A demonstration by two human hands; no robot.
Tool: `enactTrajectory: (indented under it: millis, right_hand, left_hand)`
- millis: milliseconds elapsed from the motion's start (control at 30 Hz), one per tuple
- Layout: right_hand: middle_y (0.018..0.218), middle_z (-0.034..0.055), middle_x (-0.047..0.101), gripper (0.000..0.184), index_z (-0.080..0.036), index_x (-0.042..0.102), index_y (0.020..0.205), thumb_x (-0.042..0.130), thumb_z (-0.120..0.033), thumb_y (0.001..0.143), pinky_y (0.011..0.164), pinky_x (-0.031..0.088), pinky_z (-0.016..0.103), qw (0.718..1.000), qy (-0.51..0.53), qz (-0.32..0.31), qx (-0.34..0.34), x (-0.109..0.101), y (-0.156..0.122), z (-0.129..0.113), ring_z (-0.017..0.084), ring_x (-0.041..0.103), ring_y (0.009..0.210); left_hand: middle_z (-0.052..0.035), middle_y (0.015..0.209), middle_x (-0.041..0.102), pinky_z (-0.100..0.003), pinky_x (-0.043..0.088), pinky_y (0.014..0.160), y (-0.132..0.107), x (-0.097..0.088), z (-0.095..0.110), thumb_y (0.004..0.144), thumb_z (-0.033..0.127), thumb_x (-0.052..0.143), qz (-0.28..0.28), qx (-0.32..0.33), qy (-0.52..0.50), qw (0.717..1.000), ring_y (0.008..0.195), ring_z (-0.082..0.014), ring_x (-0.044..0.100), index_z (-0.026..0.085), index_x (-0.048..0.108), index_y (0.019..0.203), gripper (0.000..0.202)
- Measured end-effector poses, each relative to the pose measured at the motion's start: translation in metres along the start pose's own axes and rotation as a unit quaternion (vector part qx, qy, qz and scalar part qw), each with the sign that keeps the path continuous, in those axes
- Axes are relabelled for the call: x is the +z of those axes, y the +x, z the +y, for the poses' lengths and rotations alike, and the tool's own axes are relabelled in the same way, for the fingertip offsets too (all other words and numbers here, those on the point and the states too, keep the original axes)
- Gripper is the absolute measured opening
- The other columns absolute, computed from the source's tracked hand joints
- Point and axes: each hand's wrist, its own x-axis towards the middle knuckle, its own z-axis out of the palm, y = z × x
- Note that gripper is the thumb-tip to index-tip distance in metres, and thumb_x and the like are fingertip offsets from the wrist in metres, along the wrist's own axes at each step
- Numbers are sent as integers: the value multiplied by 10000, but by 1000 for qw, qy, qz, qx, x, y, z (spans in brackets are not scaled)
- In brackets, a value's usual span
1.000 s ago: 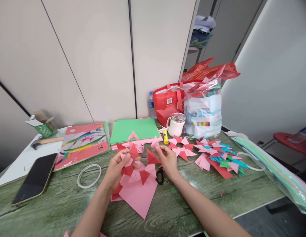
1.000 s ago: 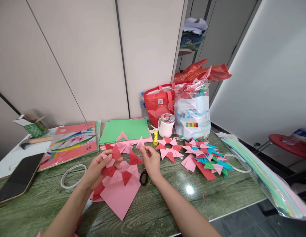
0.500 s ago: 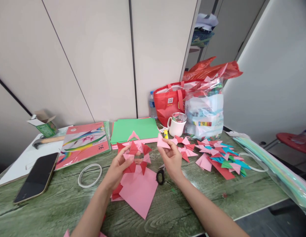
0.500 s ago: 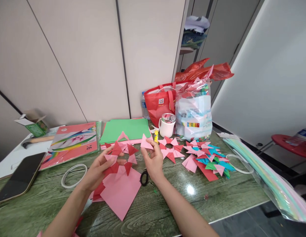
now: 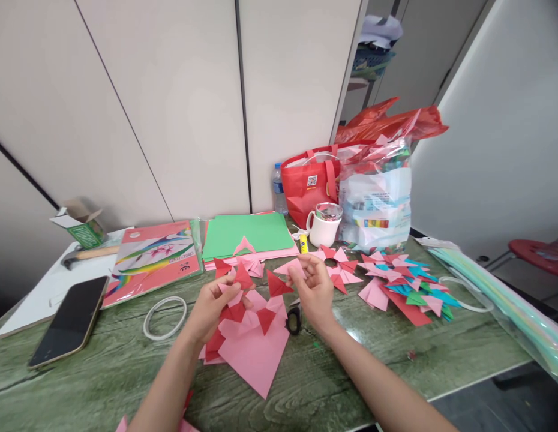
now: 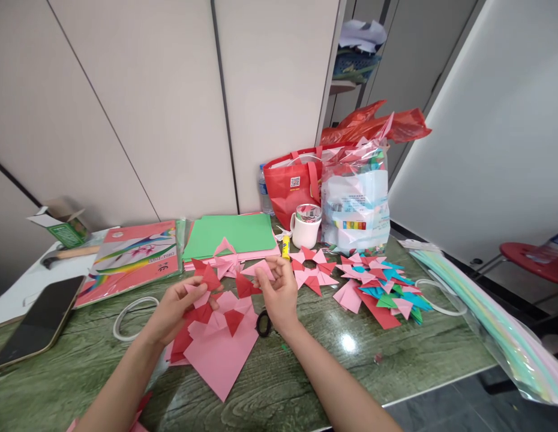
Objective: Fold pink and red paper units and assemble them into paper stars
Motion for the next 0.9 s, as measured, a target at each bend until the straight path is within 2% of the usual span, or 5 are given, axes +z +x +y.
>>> enactTrajectory:
  millis: [200, 433, 567, 700, 900]
  right_hand:
    - [740, 13, 626, 155, -200, 569, 875, 560, -331, 793, 611, 537, 301, 996, 66, 9, 52, -3, 6, 5, 149, 629, 619]
    - [999, 60, 681, 354, -202, 641, 987, 684, -207, 635, 856, 498, 412, 972, 194, -66, 112, -1, 11, 6, 231, 640, 946]
    - [927, 64, 703, 275, -195, 677, 922, 691, -303, 669, 750, 534, 369, 976, 135, -94, 140, 1, 6, 8, 213, 661, 831]
    - [737, 22, 678, 186, -180, 668, 617, 669, -349, 696, 545, 501, 251, 986, 30, -122, 109, 1, 0, 9, 154, 605, 653]
    - [596, -10, 627, 195, -186, 628, 663, 736, -336, 603, 512, 480, 251, 985, 35, -129, 106, 5, -6, 2, 134, 561, 537]
  left_hand:
    - [-54, 645, 701, -215, 456, 495, -1, 0, 2, 672, 344, 717, 3, -4, -37, 999, 504, -146, 629, 139, 596, 837, 289]
    - [-34, 669, 694, -226, 462, 425, 0, -1, -2, 679, 340, 713, -34, -31, -47, 998, 439, -168, 638, 171, 536, 982, 390]
    - [-40, 659, 695, -223, 471, 447, 0, -2, -3, 693, 321, 705, -43, -5, -33, 999, 462, -163, 642, 161, 557, 873, 283]
    - [-41, 684, 701, -226, 471, 454, 0, -2, -3, 692, 298, 706, -44, 13, -14, 999, 468, -156, 638, 162, 571, 835, 238]
    - [-39, 660, 696, -261, 490, 502, 0, 0, -4, 647, 273, 735, -15, 52, 17, 998, 472, -154, 624, 143, 609, 766, 217]
